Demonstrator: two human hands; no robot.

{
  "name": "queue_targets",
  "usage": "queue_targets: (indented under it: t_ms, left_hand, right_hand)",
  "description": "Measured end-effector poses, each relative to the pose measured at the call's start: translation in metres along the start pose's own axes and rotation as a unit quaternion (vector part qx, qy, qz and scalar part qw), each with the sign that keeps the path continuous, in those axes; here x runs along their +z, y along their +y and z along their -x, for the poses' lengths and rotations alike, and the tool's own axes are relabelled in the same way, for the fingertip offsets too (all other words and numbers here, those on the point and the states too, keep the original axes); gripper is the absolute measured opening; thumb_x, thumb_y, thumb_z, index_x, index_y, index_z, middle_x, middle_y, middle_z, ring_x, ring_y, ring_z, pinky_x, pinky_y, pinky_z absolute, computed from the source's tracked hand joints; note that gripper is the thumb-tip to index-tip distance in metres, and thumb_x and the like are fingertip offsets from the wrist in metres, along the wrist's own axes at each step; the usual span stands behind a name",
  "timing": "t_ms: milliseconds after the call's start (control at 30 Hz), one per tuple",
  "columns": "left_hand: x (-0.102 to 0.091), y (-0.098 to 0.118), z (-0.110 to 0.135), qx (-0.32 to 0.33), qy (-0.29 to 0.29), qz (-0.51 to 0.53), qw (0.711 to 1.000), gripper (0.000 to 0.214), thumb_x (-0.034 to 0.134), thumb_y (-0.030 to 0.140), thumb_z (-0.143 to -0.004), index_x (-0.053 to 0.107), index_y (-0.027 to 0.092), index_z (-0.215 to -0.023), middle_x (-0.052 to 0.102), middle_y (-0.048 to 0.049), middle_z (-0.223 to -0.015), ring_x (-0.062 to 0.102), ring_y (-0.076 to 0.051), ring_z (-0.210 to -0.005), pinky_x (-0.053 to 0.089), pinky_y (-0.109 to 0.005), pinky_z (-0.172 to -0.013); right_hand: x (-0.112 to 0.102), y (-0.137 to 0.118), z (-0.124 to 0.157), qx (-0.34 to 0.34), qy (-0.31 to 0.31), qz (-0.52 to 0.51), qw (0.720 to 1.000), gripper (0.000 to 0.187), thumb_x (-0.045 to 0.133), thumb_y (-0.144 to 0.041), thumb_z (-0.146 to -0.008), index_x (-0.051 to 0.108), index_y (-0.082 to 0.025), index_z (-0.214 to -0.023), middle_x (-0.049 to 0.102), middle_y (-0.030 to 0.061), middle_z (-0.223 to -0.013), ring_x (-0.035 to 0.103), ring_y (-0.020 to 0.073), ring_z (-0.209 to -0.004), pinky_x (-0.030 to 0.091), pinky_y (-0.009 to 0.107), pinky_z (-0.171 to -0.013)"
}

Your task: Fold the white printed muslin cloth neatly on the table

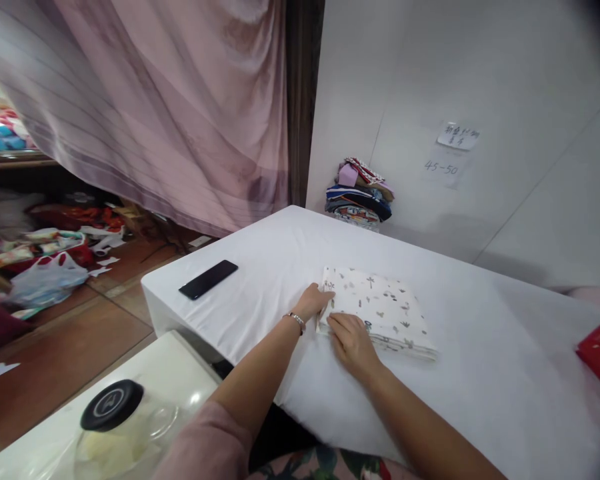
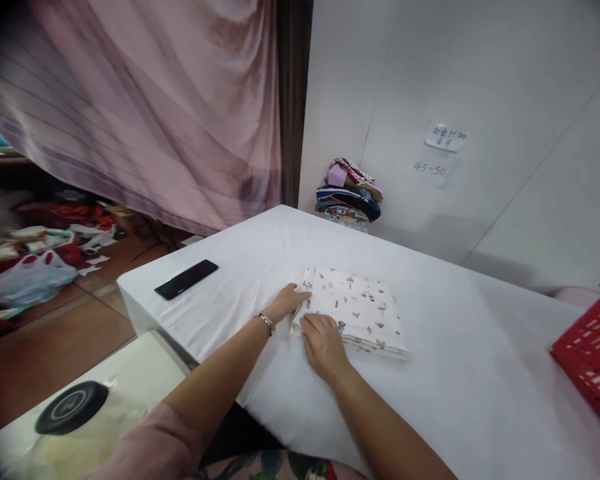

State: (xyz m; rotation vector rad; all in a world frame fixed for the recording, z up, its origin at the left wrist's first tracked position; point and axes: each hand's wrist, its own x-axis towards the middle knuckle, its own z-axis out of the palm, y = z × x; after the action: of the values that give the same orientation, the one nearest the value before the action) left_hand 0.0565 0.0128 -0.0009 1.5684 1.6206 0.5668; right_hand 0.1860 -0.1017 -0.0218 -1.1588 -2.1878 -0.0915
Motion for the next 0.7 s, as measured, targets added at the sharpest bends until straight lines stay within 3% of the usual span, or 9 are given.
queue_targets:
  t_ms: [133, 333, 500, 700]
  left_hand:
    - [-0.003, -0.004, -0.001, -0.002, -0.033, -0.021, 0.999, 0.057, 0.059, 0.048, -0.067, 0.052, 0.012, -0.112, 0.065, -0.0139, -0.107, 0.061, -0.025, -0.096, 0.043, -0.028, -0.073]
    - [-0.002, -0.006, 0.012, 0.031, 0.033, -0.112, 0.993, 0.055, 0.054, 0.04, -0.073, 0.043, 0.018, -0.122, 0.066, -0.0115, -0.102, 0.06, -0.026, -0.098, 0.041, -0.032, -0.079]
    - [-0.004, -0.004, 0.015, 0.03, 0.043, -0.111, 0.992, 0.046, 0.055, 0.046, -0.074, 0.047, 0.018, -0.11, 0.066, -0.0095, -0.095, 0.061, -0.023, -0.089, 0.041, -0.029, -0.072]
    - [-0.004, 0.011, -0.002, 0.084, 0.128, -0.099, 0.983, 0.028, 0.058, 0.042, -0.076, 0.052, 0.02, -0.091, 0.062, -0.0054, -0.098, 0.059, -0.018, -0.086, 0.039, -0.026, -0.07]
  right_hand:
    - [-0.001, 0.002, 0.001, -0.004, -0.015, -0.016, 1.0, 0.038, 0.041, -0.013, -0.085, 0.05, -0.019, -0.122, 0.058, 0.0115, -0.113, 0.051, 0.024, -0.106, 0.042, 0.043, -0.087]
    - [-0.002, 0.002, 0.003, -0.02, -0.032, -0.036, 0.999, 0.039, 0.042, -0.014, -0.085, 0.048, -0.019, -0.124, 0.057, 0.0117, -0.117, 0.05, 0.0249, -0.108, 0.041, 0.045, -0.09]
    - [-0.001, 0.003, 0.004, -0.017, -0.033, -0.047, 0.998, 0.041, 0.043, -0.013, -0.084, 0.048, -0.02, -0.125, 0.057, 0.0109, -0.118, 0.05, 0.025, -0.108, 0.041, 0.046, -0.091]
    - [0.001, 0.003, 0.002, -0.016, -0.024, -0.05, 0.998, 0.041, 0.043, -0.012, -0.084, 0.048, -0.019, -0.124, 0.058, 0.0113, -0.116, 0.05, 0.0248, -0.107, 0.043, 0.045, -0.089]
